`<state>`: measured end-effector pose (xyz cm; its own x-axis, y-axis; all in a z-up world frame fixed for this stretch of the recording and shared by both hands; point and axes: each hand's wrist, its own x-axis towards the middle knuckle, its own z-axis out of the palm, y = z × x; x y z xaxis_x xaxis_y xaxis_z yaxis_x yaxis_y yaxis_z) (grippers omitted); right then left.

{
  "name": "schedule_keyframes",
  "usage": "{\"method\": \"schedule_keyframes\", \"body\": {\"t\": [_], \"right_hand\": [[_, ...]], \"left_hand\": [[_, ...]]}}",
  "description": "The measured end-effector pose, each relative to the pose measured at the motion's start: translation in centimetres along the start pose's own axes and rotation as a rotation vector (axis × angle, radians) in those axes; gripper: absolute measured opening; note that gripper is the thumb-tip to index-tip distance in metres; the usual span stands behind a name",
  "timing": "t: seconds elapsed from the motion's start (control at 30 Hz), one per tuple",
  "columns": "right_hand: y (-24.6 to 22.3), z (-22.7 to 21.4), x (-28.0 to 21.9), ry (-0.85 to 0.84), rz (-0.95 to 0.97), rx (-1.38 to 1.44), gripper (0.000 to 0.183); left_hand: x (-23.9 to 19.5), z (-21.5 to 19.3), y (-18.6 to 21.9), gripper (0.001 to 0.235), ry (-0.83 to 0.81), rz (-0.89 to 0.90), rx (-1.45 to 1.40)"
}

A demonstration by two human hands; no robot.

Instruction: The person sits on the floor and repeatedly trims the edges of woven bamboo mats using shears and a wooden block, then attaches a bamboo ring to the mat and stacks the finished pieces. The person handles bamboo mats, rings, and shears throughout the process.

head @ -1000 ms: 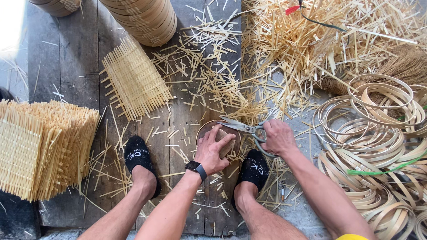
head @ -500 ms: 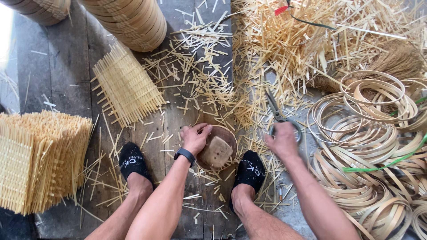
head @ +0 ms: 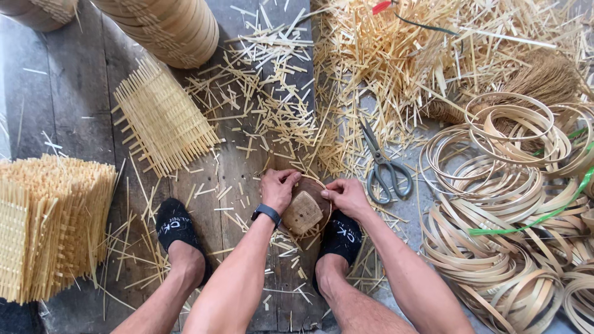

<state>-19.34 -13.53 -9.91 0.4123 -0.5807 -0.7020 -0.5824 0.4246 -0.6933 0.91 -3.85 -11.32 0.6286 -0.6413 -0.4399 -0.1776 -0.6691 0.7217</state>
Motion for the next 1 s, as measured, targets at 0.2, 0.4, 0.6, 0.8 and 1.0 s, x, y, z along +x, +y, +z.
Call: {"method": "schedule_keyframes", "body": {"t": [0.2,0.4,0.6,0.8,1.0], "right_hand": [[3.3,-0.9,-0.3,-0.159,0.159,0.100,0.036],[5.8,-0.7,1.1,-0.152,0.186,0.177,0.030],[4.2,-0.1,0.1,-0.090,0.135,0.149,0.026],[1.6,-0.5,-4.2,-0.227,0.192,0.605,0.030],[2.6,2.3,-3.5,-0.072,0.281,0.446,0.020]], "left_hand": [[-3.2,-2.9,-4.7,0.033,0.239,-0.010,0.149],[-3.9,-4.3,-7.1,0.038,-0.093,-0.401,-0.353],[-3.9,-3.9,-5.2,0.031,0.060,-0.395,-0.043],[-7.0,-4.7,-3.6,0.032,-0.072,-0.597,-0.742],[-10.7,-1.5,-4.8,0.022,-0.123,-0.698,-1.097]]}}
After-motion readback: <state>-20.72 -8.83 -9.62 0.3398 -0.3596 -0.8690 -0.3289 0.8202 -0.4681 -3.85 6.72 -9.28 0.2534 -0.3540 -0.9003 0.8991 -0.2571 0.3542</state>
